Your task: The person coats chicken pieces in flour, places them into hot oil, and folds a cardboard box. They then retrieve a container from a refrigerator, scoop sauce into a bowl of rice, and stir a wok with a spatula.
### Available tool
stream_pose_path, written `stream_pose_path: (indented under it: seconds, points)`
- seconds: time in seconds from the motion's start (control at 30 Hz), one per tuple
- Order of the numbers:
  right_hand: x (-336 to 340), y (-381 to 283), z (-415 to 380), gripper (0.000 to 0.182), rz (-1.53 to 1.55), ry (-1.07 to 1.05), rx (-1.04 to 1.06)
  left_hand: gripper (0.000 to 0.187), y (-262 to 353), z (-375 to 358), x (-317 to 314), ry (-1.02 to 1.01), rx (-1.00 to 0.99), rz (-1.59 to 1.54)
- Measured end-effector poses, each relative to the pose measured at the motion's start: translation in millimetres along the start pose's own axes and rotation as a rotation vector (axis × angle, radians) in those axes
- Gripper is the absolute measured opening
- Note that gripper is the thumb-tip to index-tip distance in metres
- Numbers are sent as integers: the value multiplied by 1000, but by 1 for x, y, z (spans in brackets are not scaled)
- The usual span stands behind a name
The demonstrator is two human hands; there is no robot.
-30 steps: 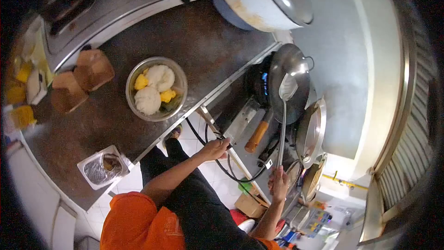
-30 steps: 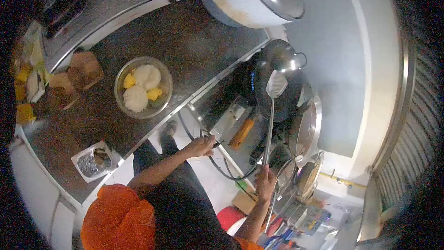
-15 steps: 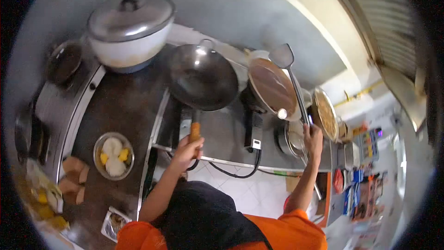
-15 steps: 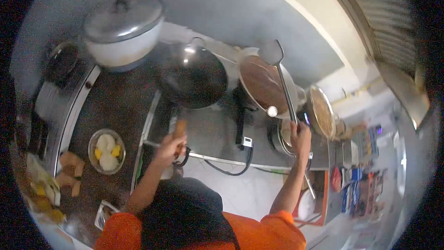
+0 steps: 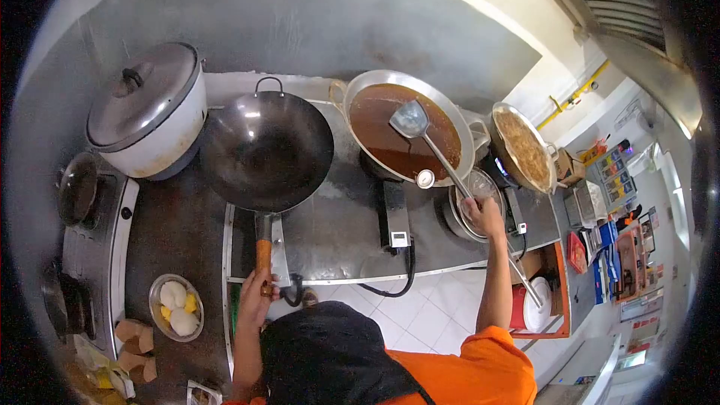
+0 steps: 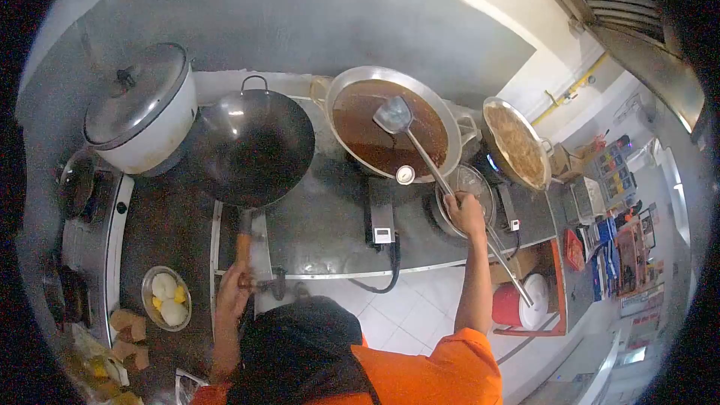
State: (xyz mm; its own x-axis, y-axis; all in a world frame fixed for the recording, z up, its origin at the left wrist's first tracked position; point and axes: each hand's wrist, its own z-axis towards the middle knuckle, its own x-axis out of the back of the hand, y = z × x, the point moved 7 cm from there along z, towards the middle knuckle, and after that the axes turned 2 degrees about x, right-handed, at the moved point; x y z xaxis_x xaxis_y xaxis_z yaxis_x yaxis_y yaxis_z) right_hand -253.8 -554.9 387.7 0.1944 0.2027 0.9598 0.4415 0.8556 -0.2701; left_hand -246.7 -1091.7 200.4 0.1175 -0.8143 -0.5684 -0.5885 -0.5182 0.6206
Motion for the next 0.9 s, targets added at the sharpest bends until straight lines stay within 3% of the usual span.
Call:
stream_pose_path:
  seconds: [0.53,0.8,0.9]
  points:
    - [-22,28,21,35,233,-82,87,25,0,2,-1,104,-18,-46]
    - [-21,27,14,36,569,-237,-85,23,1,2,-1,110,-16,-28]
    - [-23,27,15,35,590,-245,-56,22,0,1,1,120,-15,-41]
